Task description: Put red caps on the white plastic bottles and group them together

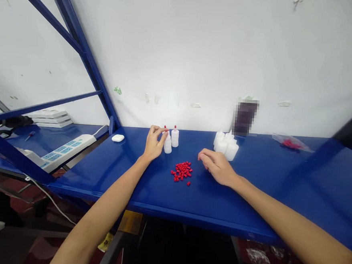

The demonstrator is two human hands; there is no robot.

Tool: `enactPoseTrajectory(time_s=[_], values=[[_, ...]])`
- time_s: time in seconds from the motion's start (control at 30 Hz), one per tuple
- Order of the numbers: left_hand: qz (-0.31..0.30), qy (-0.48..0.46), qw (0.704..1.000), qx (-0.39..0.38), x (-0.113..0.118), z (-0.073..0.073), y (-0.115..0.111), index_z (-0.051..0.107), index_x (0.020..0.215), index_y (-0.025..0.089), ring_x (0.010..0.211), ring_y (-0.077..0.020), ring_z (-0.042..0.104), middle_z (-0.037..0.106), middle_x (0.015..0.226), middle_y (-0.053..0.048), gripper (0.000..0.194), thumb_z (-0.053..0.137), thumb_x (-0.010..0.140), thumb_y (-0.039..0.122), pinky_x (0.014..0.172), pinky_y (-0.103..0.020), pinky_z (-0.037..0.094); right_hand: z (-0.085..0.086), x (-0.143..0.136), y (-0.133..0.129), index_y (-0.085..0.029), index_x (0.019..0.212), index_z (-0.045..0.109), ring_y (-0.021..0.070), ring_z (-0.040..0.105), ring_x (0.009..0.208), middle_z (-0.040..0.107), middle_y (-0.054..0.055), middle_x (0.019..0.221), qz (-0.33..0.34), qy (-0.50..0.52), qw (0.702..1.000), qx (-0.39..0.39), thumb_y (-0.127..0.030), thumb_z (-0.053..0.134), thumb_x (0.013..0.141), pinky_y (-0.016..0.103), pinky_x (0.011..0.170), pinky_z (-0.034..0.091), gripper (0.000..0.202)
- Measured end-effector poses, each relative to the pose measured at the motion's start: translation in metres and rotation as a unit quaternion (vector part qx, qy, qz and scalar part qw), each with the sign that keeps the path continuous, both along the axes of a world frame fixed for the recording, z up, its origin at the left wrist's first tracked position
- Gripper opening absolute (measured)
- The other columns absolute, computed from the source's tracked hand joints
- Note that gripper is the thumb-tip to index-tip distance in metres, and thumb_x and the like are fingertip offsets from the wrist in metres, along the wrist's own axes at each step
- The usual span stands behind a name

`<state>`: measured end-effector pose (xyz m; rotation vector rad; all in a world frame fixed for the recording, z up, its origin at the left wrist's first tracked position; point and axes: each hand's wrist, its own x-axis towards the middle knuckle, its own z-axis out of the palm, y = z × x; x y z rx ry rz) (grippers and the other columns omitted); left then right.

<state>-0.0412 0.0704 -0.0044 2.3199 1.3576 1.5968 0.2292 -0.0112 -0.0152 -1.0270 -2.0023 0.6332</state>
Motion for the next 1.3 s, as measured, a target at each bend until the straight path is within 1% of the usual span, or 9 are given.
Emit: enactPoseTrajectory(time_s=[0.2, 0.37, 0.57, 0.7, 0.77, 0.9, 0.97, 1.13, 1.3], values=[[0.004, 0.028, 1.0, -0.011, -0.002, -0.003, -0.001, 0.06, 0.128, 0.02, 0.088, -0.0193, 0.055, 0.055, 0.101, -0.006, 0.039, 0.058, 0.093, 0.036, 0.087, -0.036, 0.048, 0.001, 0.001, 0.001, -0.018, 0.084, 0.059, 0.0134, 0.048, 0.057, 0.051, -0.003, 0.06, -0.001, -0.005, 1.0, 0.001, -0.047, 0.04, 0.1, 0.027, 0.059, 0.036, 0.038], [0.0, 0.083, 0.997, -0.003, -0.004, -0.008, 0.001, 0.053, 0.132, 0.02, 0.098, -0.0226, 0.056, 0.056, 0.106, -0.007, 0.053, 0.067, 0.082, 0.031, 0.09, -0.038, 0.049, 0.001, 0.001, 0.001, -0.018, 0.083, 0.059, 0.0129, 0.048, 0.057, 0.051, -0.004, 0.06, -0.002, -0.01, 1.0, 0.004, -0.046, 0.04, 0.1, 0.027, 0.06, 0.035, 0.037], [0.019, 0.072, 0.997, -0.01, -0.008, -0.007, 0.001, 0.053, 0.132, 0.019, 0.093, -0.0218, 0.056, 0.054, 0.104, -0.007, 0.056, 0.07, 0.08, 0.033, 0.089, -0.038, 0.049, 0.004, 0.001, -0.002, -0.018, 0.082, 0.059, 0.013, 0.047, 0.057, 0.05, -0.003, 0.06, 0.002, -0.025, 1.0, 0.009, -0.045, 0.039, 0.1, 0.028, 0.061, 0.035, 0.038], [0.03, 0.068, 0.995, 0.063, -0.002, 0.001, -0.012, 0.057, 0.126, 0.018, 0.091, -0.0217, 0.057, 0.057, 0.102, -0.008, 0.042, 0.061, 0.086, 0.03, 0.087, -0.037, 0.049, 0.004, 0.001, -0.002, -0.018, 0.08, 0.059, 0.013, 0.047, 0.057, 0.051, -0.003, 0.061, -0.002, -0.027, 1.0, 0.004, -0.045, 0.041, 0.099, 0.028, 0.06, 0.036, 0.037], [-0.009, 0.097, 0.991, 0.092, 0.007, 0.004, -0.022, 0.063, 0.114, 0.018, 0.086, -0.0209, 0.057, 0.059, 0.094, -0.007, 0.027, 0.055, 0.089, 0.027, 0.085, -0.036, 0.049, 0.004, 0.0, -0.001, -0.018, 0.08, 0.059, 0.0131, 0.049, 0.057, 0.052, -0.003, 0.061, 0.003, 0.008, 1.0, -0.024, -0.046, 0.044, 0.098, 0.027, 0.059, 0.038, 0.036], [-0.204, 0.241, 0.949, -0.026, 0.031, 0.002, -0.037, 0.069, 0.105, 0.022, 0.083, -0.0187, 0.061, 0.064, 0.087, -0.004, 0.022, 0.05, 0.096, 0.027, 0.081, -0.032, 0.049, 0.002, -0.005, 0.003, -0.018, 0.079, 0.059, 0.0137, 0.055, 0.06, 0.057, 0.0, 0.066, 0.045, 0.111, 0.986, -0.113, -0.05, 0.048, 0.095, 0.027, 0.06, 0.043, 0.038], [-0.251, 0.273, 0.924, -0.094, 0.041, -0.001, -0.039, 0.071, 0.105, 0.023, 0.087, -0.0188, 0.062, 0.064, 0.091, -0.005, 0.024, 0.05, 0.098, 0.032, 0.082, -0.032, 0.049, 0.001, -0.007, 0.006, -0.017, 0.077, 0.06, 0.0139, 0.057, 0.061, 0.06, 0.001, 0.068, 0.067, 0.125, 0.98, -0.138, -0.051, 0.046, 0.095, 0.027, 0.061, 0.044, 0.041], [-0.249, 0.243, 0.92, -0.18, 0.047, -0.005, -0.033, 0.076, 0.101, 0.022, 0.077, -0.0166, 0.061, 0.064, 0.089, -0.005, 0.026, 0.057, 0.095, 0.038, 0.072, -0.029, 0.048, -0.001, -0.01, 0.009, -0.017, 0.077, 0.061, 0.0118, 0.048, 0.055, 0.055, -0.002, 0.059, 0.049, 0.106, 0.987, -0.114, -0.05, 0.045, 0.097, 0.026, 0.057, 0.037, 0.043], [-0.245, 0.22, 0.921, -0.207, 0.048, -0.003, -0.03, 0.08, 0.095, 0.023, 0.067, -0.0142, 0.059, 0.068, 0.078, -0.004, 0.019, 0.065, 0.09, 0.033, 0.063, -0.026, 0.043, -0.002, -0.012, 0.011, -0.018, 0.064, 0.054, 0.0117, 0.048, 0.053, 0.054, -0.002, 0.055, 0.023, 0.105, 0.989, -0.101, -0.046, 0.044, 0.097, 0.026, 0.055, 0.036, 0.044]])
